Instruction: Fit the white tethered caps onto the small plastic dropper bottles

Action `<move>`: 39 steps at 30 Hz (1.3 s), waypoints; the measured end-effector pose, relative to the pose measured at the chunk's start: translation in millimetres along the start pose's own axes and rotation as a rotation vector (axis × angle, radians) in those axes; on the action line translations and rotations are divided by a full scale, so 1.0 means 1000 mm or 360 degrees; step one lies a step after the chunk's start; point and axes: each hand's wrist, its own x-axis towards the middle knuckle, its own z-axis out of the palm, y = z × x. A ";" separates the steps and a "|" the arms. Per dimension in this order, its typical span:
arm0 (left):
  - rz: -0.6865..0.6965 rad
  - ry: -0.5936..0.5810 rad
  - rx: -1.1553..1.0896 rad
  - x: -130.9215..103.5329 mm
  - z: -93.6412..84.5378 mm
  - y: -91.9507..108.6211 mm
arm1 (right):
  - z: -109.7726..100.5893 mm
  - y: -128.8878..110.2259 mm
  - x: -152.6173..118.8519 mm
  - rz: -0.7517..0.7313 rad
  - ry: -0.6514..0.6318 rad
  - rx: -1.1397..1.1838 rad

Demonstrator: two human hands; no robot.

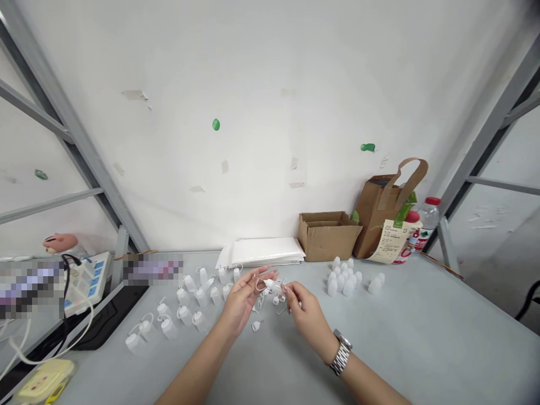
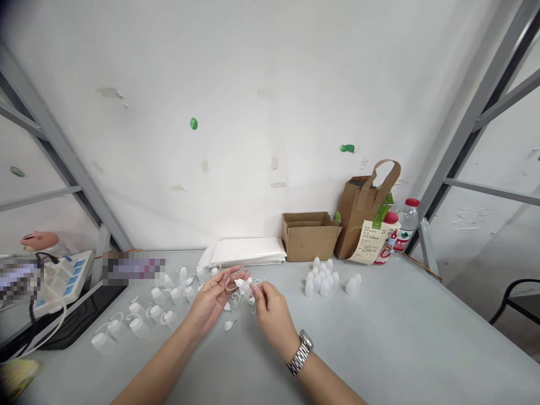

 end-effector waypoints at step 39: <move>-0.0277 0.0184 -0.0543 0.000 0.001 -0.004 | 0.006 -0.001 -0.009 -0.0082 0.0063 -0.0045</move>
